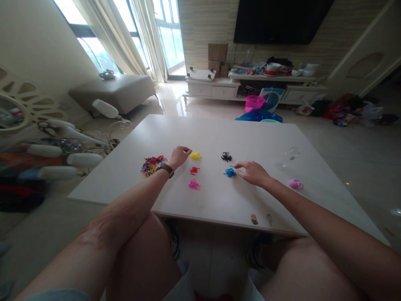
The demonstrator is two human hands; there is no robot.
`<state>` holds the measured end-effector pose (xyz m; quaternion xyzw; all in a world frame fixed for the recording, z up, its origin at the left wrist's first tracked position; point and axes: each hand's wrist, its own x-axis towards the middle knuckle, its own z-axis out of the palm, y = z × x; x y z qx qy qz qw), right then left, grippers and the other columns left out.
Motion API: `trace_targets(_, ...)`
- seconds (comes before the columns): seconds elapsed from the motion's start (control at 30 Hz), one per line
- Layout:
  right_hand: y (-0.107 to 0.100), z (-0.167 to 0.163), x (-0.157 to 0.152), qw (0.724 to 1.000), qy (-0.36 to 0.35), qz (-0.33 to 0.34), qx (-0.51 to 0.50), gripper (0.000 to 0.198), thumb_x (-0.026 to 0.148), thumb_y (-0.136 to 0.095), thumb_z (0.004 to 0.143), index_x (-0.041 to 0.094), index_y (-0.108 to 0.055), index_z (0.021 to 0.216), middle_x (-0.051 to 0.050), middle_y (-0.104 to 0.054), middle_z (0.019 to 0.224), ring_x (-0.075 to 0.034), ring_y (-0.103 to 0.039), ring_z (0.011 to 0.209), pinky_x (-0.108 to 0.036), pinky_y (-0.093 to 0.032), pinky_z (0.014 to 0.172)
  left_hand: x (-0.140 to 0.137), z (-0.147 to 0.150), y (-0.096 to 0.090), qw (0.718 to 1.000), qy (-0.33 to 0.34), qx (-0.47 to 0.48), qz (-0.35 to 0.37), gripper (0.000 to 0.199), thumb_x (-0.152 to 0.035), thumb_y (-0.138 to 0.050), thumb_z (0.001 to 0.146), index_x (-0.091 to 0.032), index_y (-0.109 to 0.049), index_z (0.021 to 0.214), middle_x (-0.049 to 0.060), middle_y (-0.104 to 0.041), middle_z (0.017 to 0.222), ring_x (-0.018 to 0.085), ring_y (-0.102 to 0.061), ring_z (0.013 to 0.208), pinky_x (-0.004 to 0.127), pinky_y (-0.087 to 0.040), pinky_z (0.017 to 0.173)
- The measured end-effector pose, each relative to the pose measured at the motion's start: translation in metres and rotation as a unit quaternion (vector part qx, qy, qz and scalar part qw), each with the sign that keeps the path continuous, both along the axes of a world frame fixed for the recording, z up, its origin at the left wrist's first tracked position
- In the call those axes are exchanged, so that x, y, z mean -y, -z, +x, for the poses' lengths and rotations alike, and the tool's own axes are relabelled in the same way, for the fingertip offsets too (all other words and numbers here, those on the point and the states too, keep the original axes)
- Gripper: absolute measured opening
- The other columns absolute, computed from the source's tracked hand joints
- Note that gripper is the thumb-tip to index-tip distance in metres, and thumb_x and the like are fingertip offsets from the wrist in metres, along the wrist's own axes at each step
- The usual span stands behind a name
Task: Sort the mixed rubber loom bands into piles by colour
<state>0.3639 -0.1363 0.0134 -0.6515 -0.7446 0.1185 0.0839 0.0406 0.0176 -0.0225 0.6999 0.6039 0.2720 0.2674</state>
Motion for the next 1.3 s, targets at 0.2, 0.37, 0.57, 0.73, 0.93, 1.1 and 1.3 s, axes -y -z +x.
trace_targets(0.2, -0.004, 0.000, 0.000, 1.000, -0.003, -0.006, -0.004, 0.028, 0.034, -0.057, 0.090, 0.027, -0.076, 0.109, -0.003, -0.077, 0.114, -0.026, -0.070, 0.107, -0.036, -0.052, 0.090, -0.001, -0.022, -0.015, 1.000, -0.022, 0.013, 0.009, 0.028, -0.038, -0.065, 0.080, -0.014, -0.077, 0.085, 0.006, -0.069, 0.063, 0.018, -0.062, 0.062, 0.027, -0.045, 0.064)
trace_targets(0.37, -0.004, -0.001, 0.001, 1.000, -0.009, -0.013, 0.004, 0.027, 0.034, -0.058, 0.089, 0.028, -0.076, 0.109, -0.001, -0.077, 0.116, -0.025, -0.070, 0.108, -0.034, -0.052, 0.090, -0.003, -0.057, -0.019, 0.997, -0.062, 0.039, 0.021, 0.030, -0.037, -0.060, 0.079, -0.014, -0.076, 0.088, 0.006, -0.070, 0.069, 0.018, -0.066, 0.065, 0.023, -0.043, 0.054)
trace_targets(0.57, 0.000, 0.000, 0.000, 0.999, -0.018, -0.024, 0.016, 0.028, 0.036, -0.058, 0.090, 0.029, -0.076, 0.110, -0.001, -0.077, 0.116, -0.026, -0.070, 0.107, -0.033, -0.053, 0.090, -0.003, -0.097, -0.016, 0.990, -0.105, 0.083, 0.035, 0.030, -0.037, -0.059, 0.077, -0.012, -0.074, 0.084, 0.009, -0.073, 0.082, 0.015, -0.066, 0.063, 0.021, -0.043, 0.049)
trace_targets(0.73, 0.008, 0.005, -0.004, 0.999, -0.027, -0.031, 0.021, 0.028, 0.035, -0.058, 0.089, 0.031, -0.077, 0.110, 0.000, -0.078, 0.114, -0.025, -0.071, 0.105, -0.032, -0.053, 0.089, 0.000, -0.118, -0.019, 0.984, -0.134, 0.109, 0.039, 0.029, -0.035, -0.060, 0.074, -0.012, -0.075, 0.084, 0.008, -0.072, 0.079, 0.014, -0.064, 0.060, 0.020, -0.043, 0.048)
trace_targets(0.93, 0.004, 0.007, -0.006, 0.999, -0.020, -0.023, 0.021, 0.028, 0.034, -0.057, 0.089, 0.030, -0.078, 0.107, 0.000, -0.078, 0.110, -0.025, -0.071, 0.102, -0.032, -0.053, 0.085, 0.003, -0.131, -0.019, 0.982, -0.142, 0.126, 0.027, 0.030, -0.037, -0.062, 0.072, -0.012, -0.075, 0.083, 0.008, -0.072, 0.079, 0.013, -0.063, 0.057, 0.020, -0.042, 0.046)
trace_targets(1.1, 0.000, 0.005, -0.007, 1.000, -0.017, -0.005, 0.007, 0.029, 0.038, -0.057, 0.090, 0.028, -0.076, 0.110, -0.002, -0.077, 0.114, -0.025, -0.070, 0.103, -0.033, -0.052, 0.084, 0.003, -0.135, -0.019, 0.986, -0.130, 0.100, 0.021, 0.029, -0.038, -0.068, 0.069, -0.013, -0.076, 0.081, 0.007, -0.072, 0.074, 0.014, -0.062, 0.057, 0.022, -0.043, 0.049)
trace_targets(1.3, 0.005, 0.005, -0.007, 0.999, -0.035, -0.002, 0.010, 0.028, 0.041, -0.056, 0.090, 0.028, -0.075, 0.106, -0.004, -0.077, 0.113, -0.026, -0.069, 0.103, -0.034, -0.051, 0.085, 0.005, -0.136, -0.018, 0.995, -0.094, 0.006, 0.028, 0.030, -0.037, -0.075, 0.064, -0.014, -0.079, 0.084, 0.006, -0.072, 0.070, 0.017, -0.063, 0.064, 0.025, -0.047, 0.058)
